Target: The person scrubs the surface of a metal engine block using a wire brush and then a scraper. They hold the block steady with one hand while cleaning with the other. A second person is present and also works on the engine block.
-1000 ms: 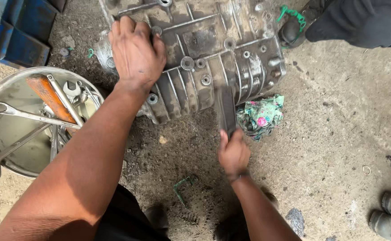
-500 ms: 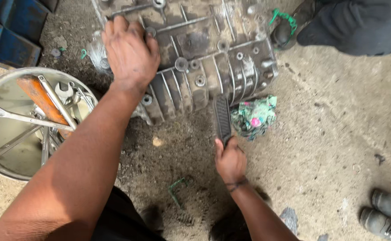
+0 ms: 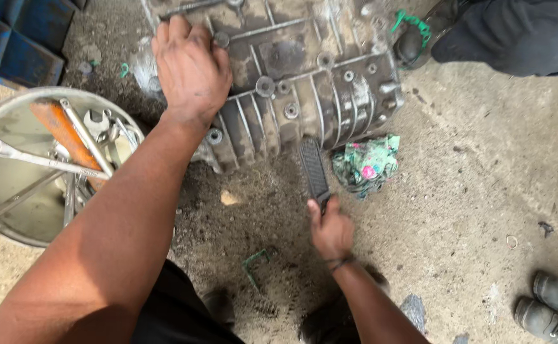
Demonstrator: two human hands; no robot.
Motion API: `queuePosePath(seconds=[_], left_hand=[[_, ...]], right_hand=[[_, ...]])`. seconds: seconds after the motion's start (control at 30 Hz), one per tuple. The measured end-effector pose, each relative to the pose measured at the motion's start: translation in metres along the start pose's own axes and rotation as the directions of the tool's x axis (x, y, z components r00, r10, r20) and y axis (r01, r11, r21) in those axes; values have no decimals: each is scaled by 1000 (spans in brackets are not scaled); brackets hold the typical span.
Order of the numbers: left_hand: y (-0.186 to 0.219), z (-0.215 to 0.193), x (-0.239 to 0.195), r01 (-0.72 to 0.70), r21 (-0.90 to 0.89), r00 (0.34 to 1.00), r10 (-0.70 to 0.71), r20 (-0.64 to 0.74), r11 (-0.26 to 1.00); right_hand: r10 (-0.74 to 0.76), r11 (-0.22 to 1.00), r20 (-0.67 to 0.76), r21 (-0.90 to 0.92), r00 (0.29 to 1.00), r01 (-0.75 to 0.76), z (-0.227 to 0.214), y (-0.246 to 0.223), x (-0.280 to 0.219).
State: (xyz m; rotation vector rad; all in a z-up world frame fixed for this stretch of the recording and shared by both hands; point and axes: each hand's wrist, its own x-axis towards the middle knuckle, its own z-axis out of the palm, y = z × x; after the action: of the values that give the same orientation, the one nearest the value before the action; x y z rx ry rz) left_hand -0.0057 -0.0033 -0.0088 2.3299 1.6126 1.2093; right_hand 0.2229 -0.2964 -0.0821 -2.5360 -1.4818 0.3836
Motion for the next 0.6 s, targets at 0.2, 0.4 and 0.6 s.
queuePosePath(seconds=[0.2,0.4,0.6], left_hand=[[-4,7,-3,-11,41,1000,11,-2,999],[-5,10,-4,-8,64,1000,8,-1,998],[-2,3,-4,4,29,1000,-5,14,1000]], right_hand=[[-94,915,-196,370,976,163,-4,4,-2],[-102,636,118,771,988,-27,4,-21,9],[-112,403,281,889,953,-215,76,-3,39]])
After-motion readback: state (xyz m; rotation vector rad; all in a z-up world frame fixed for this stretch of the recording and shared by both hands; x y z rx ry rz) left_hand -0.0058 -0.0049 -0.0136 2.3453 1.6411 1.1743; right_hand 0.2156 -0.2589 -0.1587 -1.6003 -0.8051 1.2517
